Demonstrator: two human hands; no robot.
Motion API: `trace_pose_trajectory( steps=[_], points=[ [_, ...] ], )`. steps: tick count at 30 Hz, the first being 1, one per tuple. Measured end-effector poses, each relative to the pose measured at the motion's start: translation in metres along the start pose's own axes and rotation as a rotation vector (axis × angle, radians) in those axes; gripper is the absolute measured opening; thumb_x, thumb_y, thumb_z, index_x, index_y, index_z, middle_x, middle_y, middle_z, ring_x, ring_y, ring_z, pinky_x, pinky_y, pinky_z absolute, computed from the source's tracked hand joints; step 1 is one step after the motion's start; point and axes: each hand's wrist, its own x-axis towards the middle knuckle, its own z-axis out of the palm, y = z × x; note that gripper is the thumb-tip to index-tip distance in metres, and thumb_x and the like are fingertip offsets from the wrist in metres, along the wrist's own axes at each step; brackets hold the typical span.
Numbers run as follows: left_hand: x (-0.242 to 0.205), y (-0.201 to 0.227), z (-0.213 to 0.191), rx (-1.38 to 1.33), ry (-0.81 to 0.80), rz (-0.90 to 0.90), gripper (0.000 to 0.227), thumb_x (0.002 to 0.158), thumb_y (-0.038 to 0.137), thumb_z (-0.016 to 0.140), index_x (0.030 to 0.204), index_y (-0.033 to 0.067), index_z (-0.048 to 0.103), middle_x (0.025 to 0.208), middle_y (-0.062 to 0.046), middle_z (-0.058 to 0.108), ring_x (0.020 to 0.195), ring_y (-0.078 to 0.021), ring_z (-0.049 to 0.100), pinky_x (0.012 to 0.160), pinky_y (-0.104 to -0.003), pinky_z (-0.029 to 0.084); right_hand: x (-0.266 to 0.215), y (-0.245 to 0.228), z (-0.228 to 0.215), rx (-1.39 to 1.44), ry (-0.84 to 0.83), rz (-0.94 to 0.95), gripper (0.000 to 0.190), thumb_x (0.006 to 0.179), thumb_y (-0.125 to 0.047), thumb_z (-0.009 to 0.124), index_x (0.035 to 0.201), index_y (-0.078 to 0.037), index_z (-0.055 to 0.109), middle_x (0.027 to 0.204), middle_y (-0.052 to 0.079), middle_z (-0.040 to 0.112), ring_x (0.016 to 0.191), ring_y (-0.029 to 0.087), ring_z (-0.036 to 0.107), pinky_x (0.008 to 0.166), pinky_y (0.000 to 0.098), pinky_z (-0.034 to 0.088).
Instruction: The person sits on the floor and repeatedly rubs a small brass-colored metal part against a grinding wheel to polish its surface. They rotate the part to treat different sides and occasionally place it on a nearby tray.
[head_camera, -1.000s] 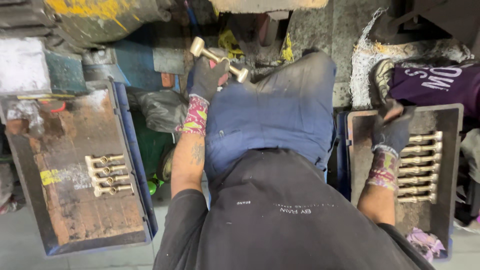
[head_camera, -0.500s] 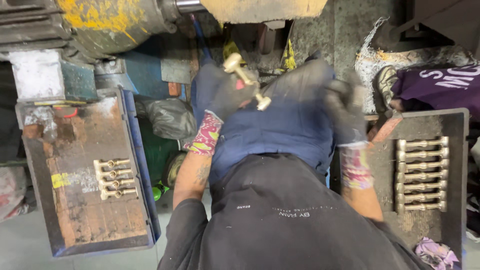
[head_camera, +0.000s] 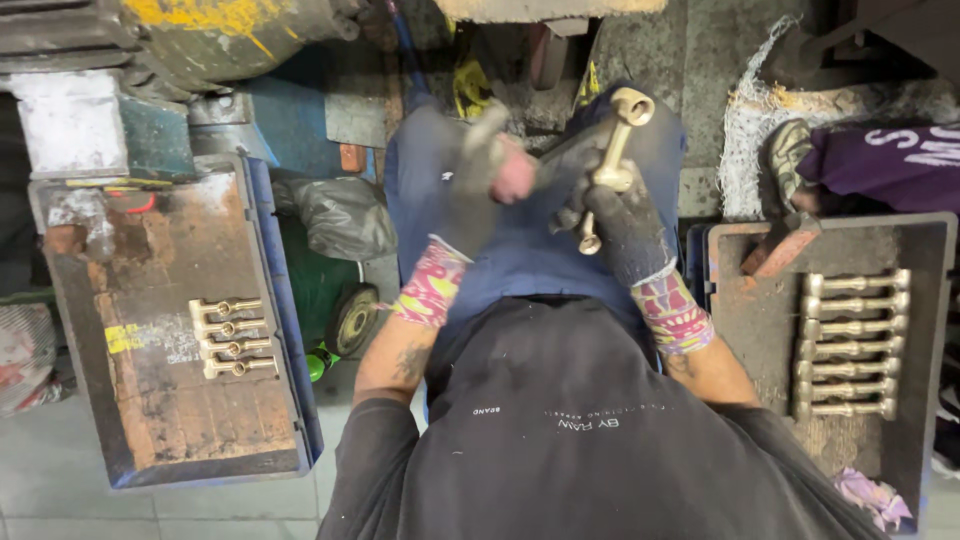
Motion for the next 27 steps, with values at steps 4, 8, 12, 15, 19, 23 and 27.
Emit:
trace_pose_trajectory(
  steps=[4, 8, 12, 15, 19, 23, 27],
  points=[
    [-0.012, -0.031, 0.010, -0.120, 0.010, 0.018, 0.052, 0.111, 0.036, 0.055, 0.152, 0.0057, 0.047, 0.084, 0.002, 0.057, 0.067, -0.0064, 0.052, 0.059, -0.022, 0.042, 0.002, -0.003, 0.010, -0.669, -0.052, -0.226, 0.026, 0.112, -0.019, 0.056, 0.132, -0.004, 0.050, 0.107, 0.013, 0.059, 0.094, 0.023, 0.064, 0.081, 0.0341, 0.053],
    [0.004, -0.020, -0.021, 0.106, 0.076, 0.057, 0.039, 0.111, 0.028, 0.059, 0.138, -0.0005, 0.062, 0.090, -0.004, 0.067, 0.067, -0.0083, 0.056, 0.061, -0.024, 0.044, 0.007, -0.024, 0.014, -0.438, -0.047, 0.039, 0.048, 0.103, -0.022, 0.061, 0.142, -0.004, 0.040, 0.111, 0.010, 0.063, 0.087, 0.018, 0.065, 0.069, 0.0354, 0.053],
    [0.017, -0.021, -0.061, 0.114, -0.197, 0.247, 0.037, 0.109, 0.023, 0.060, 0.138, 0.0031, 0.048, 0.115, -0.003, 0.064, 0.099, -0.0115, 0.065, 0.078, -0.027, 0.055, 0.039, -0.046, 0.007, -1.241, -0.187, -0.791, 0.054, 0.103, -0.025, 0.065, 0.138, 0.005, 0.038, 0.118, 0.031, 0.059, 0.105, 0.043, 0.063, 0.085, 0.0481, 0.057],
    [0.043, -0.065, -0.068, 0.149, -0.374, -0.013, 0.041, 0.102, 0.019, 0.065, 0.136, 0.0020, 0.048, 0.108, -0.001, 0.068, 0.090, -0.0072, 0.069, 0.068, -0.023, 0.059, 0.068, -0.031, -0.011, -1.247, -0.261, -0.432, 0.063, 0.102, -0.029, 0.068, 0.146, 0.005, 0.037, 0.114, 0.027, 0.064, 0.101, 0.040, 0.065, 0.082, 0.0480, 0.055],
    [0.083, -0.129, -0.086, 0.317, -0.368, -0.158, 0.028, 0.113, 0.026, 0.062, 0.118, -0.0017, 0.062, 0.093, -0.004, 0.064, 0.080, -0.0091, 0.063, 0.067, -0.026, 0.052, 0.119, 0.004, -0.056, -1.197, -0.393, -0.063, 0.067, 0.104, -0.034, 0.067, 0.149, 0.006, 0.039, 0.107, 0.022, 0.068, 0.095, 0.036, 0.068, 0.082, 0.0473, 0.054],
    [0.102, -0.162, -0.094, 0.299, -0.279, -0.235, 0.031, 0.113, 0.030, 0.066, 0.112, -0.0008, 0.067, 0.081, 0.000, 0.059, 0.073, -0.0082, 0.056, 0.065, -0.027, 0.047, 0.149, 0.042, -0.082, -1.253, -0.381, 0.006, 0.048, 0.104, -0.037, 0.068, 0.130, 0.002, 0.055, 0.099, 0.021, 0.070, 0.091, 0.039, 0.070, 0.079, 0.0479, 0.055],
    [0.106, -0.170, -0.085, 0.215, -0.226, -0.255, 0.030, 0.108, 0.034, 0.065, 0.116, 0.0052, 0.068, 0.077, 0.008, 0.056, 0.071, -0.0047, 0.050, 0.062, -0.026, 0.043, 0.155, 0.049, -0.094, -1.255, -0.309, -0.032, 0.047, 0.100, -0.036, 0.074, 0.127, 0.001, 0.062, 0.099, 0.024, 0.071, 0.091, 0.043, 0.068, 0.076, 0.0504, 0.054]
  ],
)
